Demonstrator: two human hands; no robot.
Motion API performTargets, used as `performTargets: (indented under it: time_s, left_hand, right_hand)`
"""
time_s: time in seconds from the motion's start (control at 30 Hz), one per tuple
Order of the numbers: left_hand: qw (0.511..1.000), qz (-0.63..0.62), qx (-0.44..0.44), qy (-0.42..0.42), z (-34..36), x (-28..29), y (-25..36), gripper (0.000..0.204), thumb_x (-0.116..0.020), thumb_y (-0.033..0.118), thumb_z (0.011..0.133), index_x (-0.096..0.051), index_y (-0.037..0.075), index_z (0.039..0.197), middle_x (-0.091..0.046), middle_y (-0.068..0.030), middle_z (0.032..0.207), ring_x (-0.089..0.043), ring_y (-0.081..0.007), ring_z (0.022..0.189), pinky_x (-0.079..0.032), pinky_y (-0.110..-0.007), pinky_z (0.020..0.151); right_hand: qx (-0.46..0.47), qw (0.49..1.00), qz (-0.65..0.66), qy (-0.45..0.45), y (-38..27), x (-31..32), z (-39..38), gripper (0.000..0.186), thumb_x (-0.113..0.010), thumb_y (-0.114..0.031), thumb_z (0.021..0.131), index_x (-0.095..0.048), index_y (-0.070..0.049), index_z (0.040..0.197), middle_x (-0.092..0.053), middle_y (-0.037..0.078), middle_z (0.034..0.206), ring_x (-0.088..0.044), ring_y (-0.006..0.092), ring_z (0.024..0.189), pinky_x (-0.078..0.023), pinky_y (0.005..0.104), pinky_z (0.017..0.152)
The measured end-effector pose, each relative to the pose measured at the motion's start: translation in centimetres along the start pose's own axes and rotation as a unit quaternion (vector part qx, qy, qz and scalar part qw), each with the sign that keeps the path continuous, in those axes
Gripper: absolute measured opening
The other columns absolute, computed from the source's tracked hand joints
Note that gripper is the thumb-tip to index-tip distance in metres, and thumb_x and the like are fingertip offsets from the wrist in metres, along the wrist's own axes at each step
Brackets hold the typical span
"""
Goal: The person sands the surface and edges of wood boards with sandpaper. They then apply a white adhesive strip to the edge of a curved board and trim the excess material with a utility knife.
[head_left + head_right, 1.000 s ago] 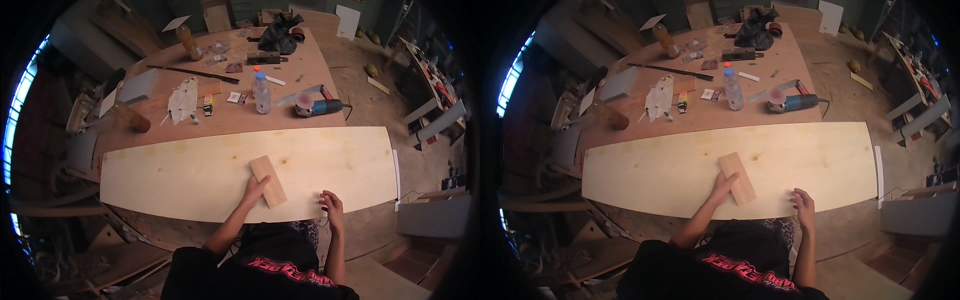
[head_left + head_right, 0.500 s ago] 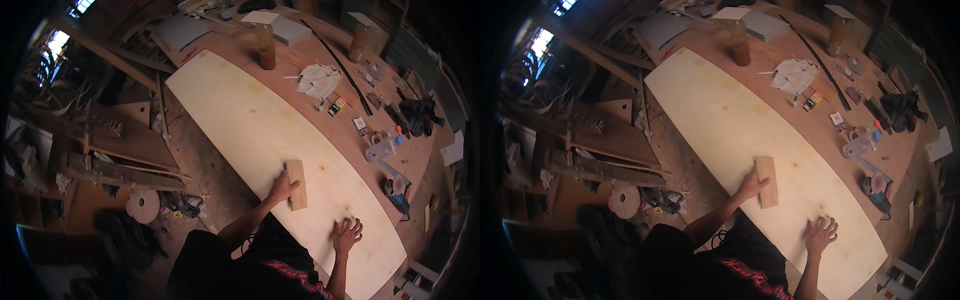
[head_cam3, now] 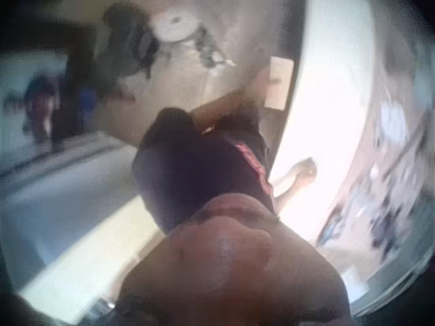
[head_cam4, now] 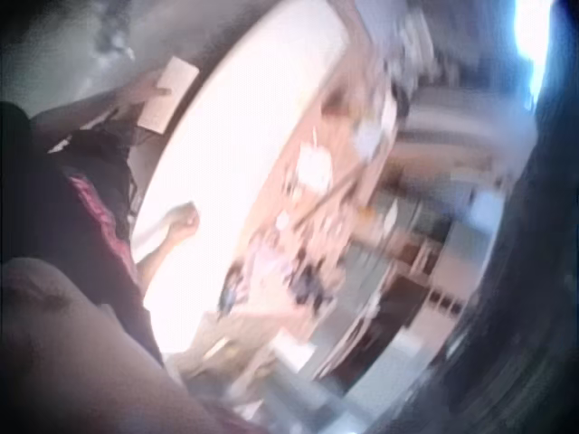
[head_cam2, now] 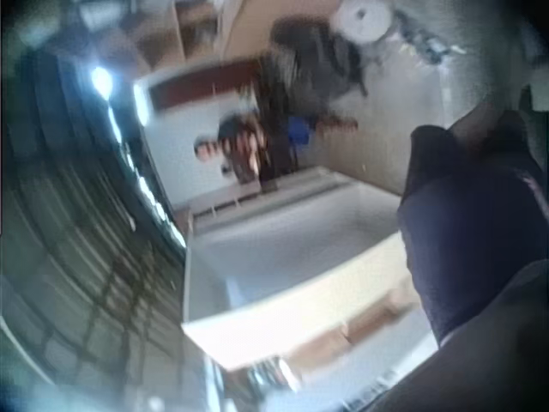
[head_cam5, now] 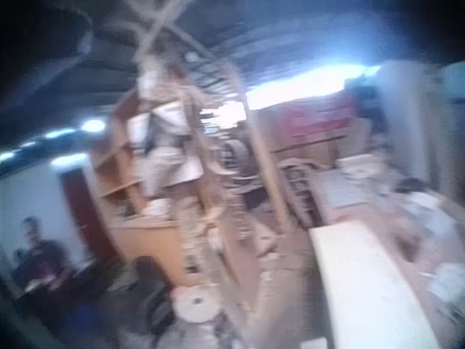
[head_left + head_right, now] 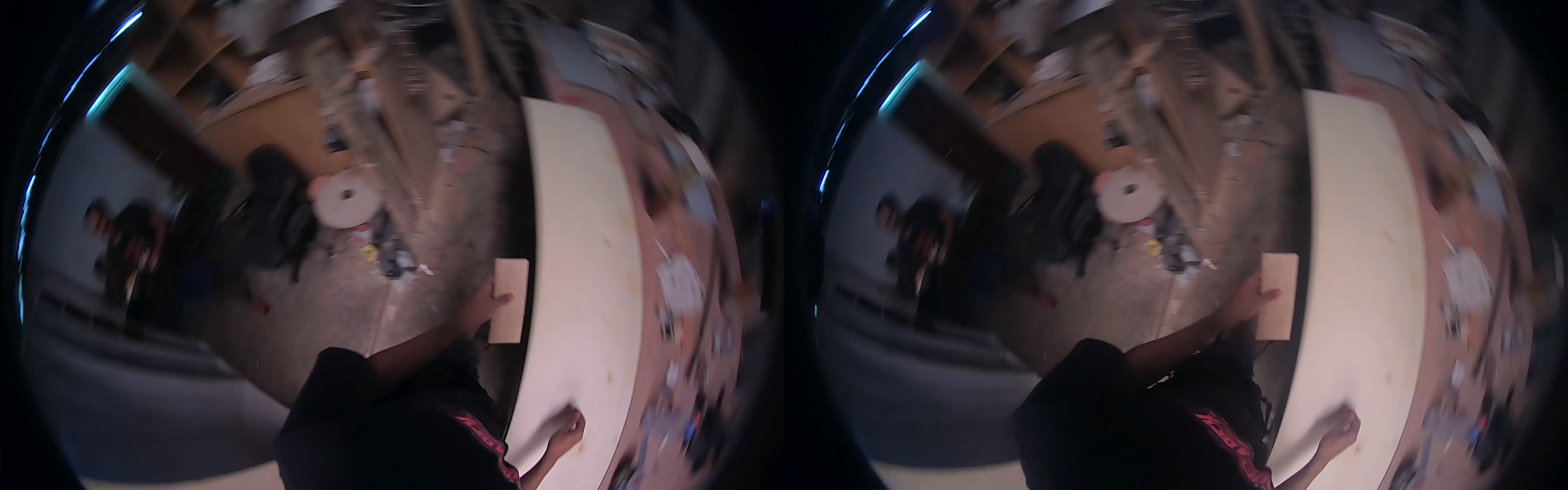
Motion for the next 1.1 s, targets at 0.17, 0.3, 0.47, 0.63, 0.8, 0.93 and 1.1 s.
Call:
performTargets:
  time_s: [0.17,0.3,0.47,0.63,0.8,0.93,1.1]
  left_hand:
    - [0.987,0.004,0.016,0.158,1.7,11.3,-4.3,0.048,-0.069,0.016,0.089,-0.048,0.000,0.130,-0.064,-0.0156,0.115,-0.062,-0.0230,0.108,-0.047,-0.039,0.095]
    - [0.970,0.088,-0.009,0.226,3.9,19.6,-6.3,0.050,-0.070,0.023,0.087,-0.051,-0.002,0.126,-0.065,-0.0193,0.115,-0.063,-0.0272,0.109,-0.046,-0.039,0.096]
    - [0.914,0.227,0.063,0.331,6.4,32.5,-4.8,0.052,-0.072,0.027,0.084,-0.053,-0.001,0.123,-0.064,-0.0250,0.114,-0.061,-0.0397,0.110,-0.047,-0.045,0.095]
    - [0.860,0.289,0.162,0.388,7.2,48.6,-3.9,0.053,-0.070,0.033,0.083,-0.055,0.002,0.124,-0.064,-0.0258,0.115,-0.061,-0.0419,0.109,-0.049,-0.049,0.093]
    - [0.820,0.330,0.333,0.329,0.6,53.8,-10.0,0.061,-0.057,0.055,0.089,-0.059,0.009,0.128,-0.066,-0.0224,0.117,-0.063,-0.0352,0.113,-0.049,-0.045,0.095]
    - [0.818,0.275,0.400,0.309,0.9,55.1,-10.9,0.060,-0.057,0.054,0.089,-0.059,0.008,0.128,-0.066,-0.0221,0.117,-0.063,-0.0344,0.112,-0.049,-0.045,0.094]
    - [0.833,0.320,0.415,0.174,11.6,52.4,-8.8,0.059,-0.058,0.052,0.090,-0.059,0.007,0.128,-0.067,-0.0217,0.117,-0.063,-0.0335,0.112,-0.049,-0.045,0.094]
  right_hand:
    - [0.124,0.988,0.020,-0.089,-6.6,-11.0,4.5,0.045,-0.049,-0.035,0.102,-0.065,0.003,0.119,-0.069,0.020,0.107,-0.065,0.0310,0.100,-0.051,0.0399,0.092]
    - [0.197,0.962,0.029,-0.185,-15.8,-19.1,8.0,0.047,-0.059,-0.040,0.098,-0.071,0.004,0.109,-0.073,0.023,0.095,-0.070,0.0340,0.083,-0.055,0.0416,0.075]
    - [0.219,0.939,-0.096,-0.246,-32.6,-29.0,14.4,0.054,-0.054,-0.041,0.101,-0.070,0.010,0.092,-0.071,0.024,0.086,-0.068,0.0341,0.078,-0.054,0.0429,0.072]
    - [0.297,0.924,0.017,-0.239,-46.0,-43.3,20.8,0.053,-0.039,-0.039,0.106,-0.070,0.004,0.100,-0.071,0.018,0.081,-0.067,0.0316,0.074,-0.053,0.0429,0.071]
    - [0.170,0.930,0.084,-0.316,-47.8,-50.2,28.9,0.039,-0.046,-0.028,0.106,-0.063,0.004,0.119,-0.067,0.014,0.109,-0.062,0.0248,0.103,-0.049,0.0354,0.091]
    - [0.193,0.937,-0.010,-0.290,-49.1,-52.0,34.2,0.032,-0.053,-0.024,0.102,-0.068,0.002,0.113,-0.071,0.010,0.103,-0.066,0.0161,0.096,-0.051,0.0311,0.085]
    - [0.225,0.954,-0.052,-0.189,-52.9,-57.5,50.7,0.034,-0.056,-0.031,0.094,-0.071,-0.001,0.101,-0.070,0.023,0.096,-0.069,0.0363,0.090,-0.052,0.0434,0.084]
Point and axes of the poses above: each hand's wrist, its own z-axis towards the middle knuckle, its own x-axis out of the back of the hand, y = z × x, the point moved 4 cm from there along z, towards the middle knuckle
